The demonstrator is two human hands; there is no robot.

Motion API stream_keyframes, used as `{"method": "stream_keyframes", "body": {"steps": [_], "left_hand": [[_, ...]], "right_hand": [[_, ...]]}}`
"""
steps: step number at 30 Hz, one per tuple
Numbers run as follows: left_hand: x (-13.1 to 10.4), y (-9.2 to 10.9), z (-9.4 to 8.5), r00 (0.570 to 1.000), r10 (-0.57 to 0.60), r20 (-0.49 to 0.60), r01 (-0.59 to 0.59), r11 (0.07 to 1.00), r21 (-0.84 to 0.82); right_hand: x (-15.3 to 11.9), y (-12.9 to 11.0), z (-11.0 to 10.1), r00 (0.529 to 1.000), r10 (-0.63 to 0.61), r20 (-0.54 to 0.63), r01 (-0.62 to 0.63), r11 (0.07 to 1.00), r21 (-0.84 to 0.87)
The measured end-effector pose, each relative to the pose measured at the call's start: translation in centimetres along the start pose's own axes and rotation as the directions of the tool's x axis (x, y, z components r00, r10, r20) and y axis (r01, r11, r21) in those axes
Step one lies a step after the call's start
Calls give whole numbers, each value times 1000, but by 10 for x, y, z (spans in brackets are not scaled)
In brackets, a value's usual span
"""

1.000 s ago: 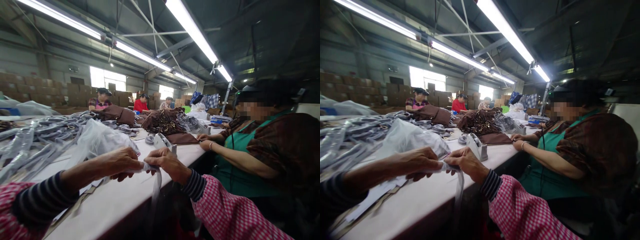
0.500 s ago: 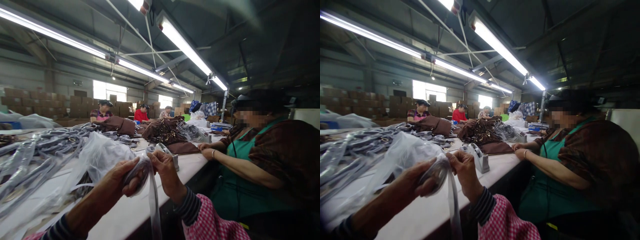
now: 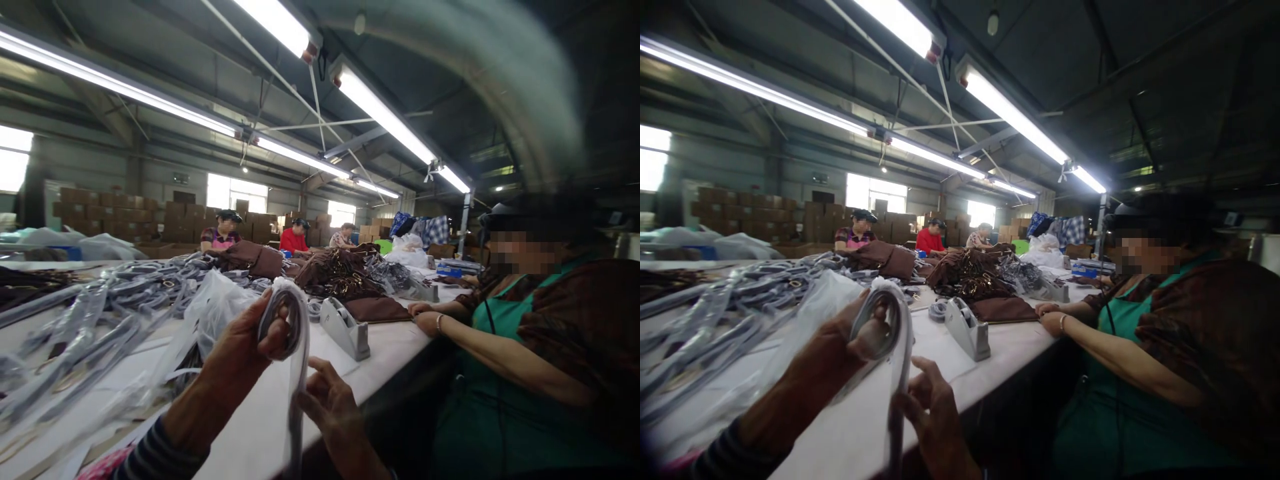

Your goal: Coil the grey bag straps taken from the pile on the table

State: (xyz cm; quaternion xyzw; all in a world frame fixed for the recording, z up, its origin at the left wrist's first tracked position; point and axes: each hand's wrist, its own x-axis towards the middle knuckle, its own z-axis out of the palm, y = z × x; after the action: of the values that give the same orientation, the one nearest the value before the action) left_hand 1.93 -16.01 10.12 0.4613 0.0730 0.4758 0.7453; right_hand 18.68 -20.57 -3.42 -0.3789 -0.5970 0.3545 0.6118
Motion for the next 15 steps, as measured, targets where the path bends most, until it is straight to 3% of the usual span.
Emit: {"method": "stream_keyframes", "body": {"steps": [7,11,15], "left_hand": [[3,2,5,990,-4,-142,-9,995,-96],[9,5,5,976,52,-212,-89,981,-172],[20,9,-1,946,131,-297,-190,965,-179]], "right_hand": [[-12,11,38,990,-46,-135,36,997,-73],[-17,20,56,972,32,-231,-36,999,-12],[-19,21,66,970,105,-219,-96,994,52]]}}
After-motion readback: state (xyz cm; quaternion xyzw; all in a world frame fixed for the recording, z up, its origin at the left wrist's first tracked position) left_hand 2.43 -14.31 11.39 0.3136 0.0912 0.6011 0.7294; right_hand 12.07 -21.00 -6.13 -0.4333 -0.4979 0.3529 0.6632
